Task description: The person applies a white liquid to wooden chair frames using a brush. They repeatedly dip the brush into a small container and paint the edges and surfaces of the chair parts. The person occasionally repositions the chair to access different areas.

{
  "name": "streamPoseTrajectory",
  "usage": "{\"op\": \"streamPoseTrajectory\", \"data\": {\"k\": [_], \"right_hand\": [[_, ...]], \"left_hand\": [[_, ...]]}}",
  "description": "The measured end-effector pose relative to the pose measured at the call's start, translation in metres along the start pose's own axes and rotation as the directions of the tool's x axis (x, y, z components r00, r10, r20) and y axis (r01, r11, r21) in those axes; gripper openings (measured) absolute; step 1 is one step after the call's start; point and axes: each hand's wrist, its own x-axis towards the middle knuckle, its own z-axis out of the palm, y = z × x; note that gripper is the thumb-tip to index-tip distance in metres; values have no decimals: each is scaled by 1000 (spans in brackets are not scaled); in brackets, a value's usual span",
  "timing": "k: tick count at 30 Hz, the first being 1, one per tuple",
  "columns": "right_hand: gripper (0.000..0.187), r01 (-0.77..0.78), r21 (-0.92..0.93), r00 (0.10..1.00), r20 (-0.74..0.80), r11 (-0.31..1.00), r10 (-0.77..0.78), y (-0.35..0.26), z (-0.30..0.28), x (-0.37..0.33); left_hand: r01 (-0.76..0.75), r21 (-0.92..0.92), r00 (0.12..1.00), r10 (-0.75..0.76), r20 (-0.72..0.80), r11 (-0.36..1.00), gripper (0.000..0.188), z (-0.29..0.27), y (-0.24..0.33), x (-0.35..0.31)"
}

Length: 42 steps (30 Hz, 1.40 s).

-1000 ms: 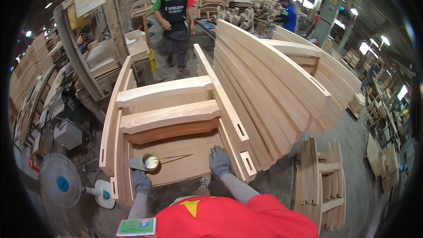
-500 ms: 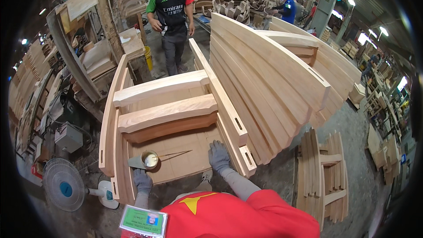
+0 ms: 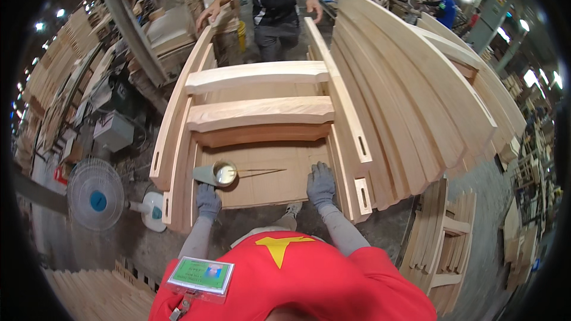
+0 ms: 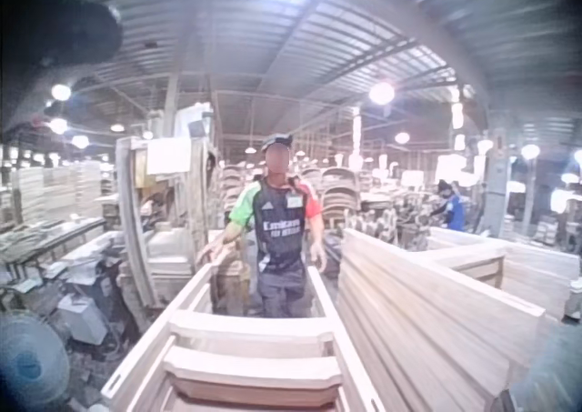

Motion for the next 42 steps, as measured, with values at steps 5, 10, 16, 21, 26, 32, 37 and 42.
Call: {"op": "streamPoseTrajectory", "data": {"k": [5, 10, 16, 21, 26, 32, 37, 42], "right_hand": [[34, 18, 10, 1000, 5, 1000, -18, -3, 3, 1], [35, 10, -31, 998, 62, 999, -8, -6, 2, 2], [34, 59, -41, 998, -4, 997, -59, -7, 0, -4], [32, 118, 18, 989, -86, 993, -116, -9, 9, -21], [30, 116, 290, 993, -15, 950, -116, -7, -31, -89], [61, -743, 395, 664, 540, 541, 518, -9, -136, -186], [81, -632, 549, 750, 258, 546, 609, -2, -189, -170], [44, -635, 476, 761, 251, 608, 598, 0, -188, -113]], "left_hand": [[8, 37, 1000, -8, 0, 999, 31, 2, -6, -4], [27, 1, 1000, -27, 15, 1000, 31, 5, -8, -5], [45, -15, 998, -46, -39, 999, 30, 6, -3, -8], [96, 87, 975, -76, -210, 992, 36, 15, 1, -33], [46, -150, 976, -77, -202, 988, 39, -8, 29, -95], [549, -552, 759, -651, 16, 627, 66, -94, 29, -180], [562, -393, 718, -665, -205, 728, 79, -159, 26, -146], [536, -594, 791, -603, 105, 600, 56, -159, 1, -102]]}}
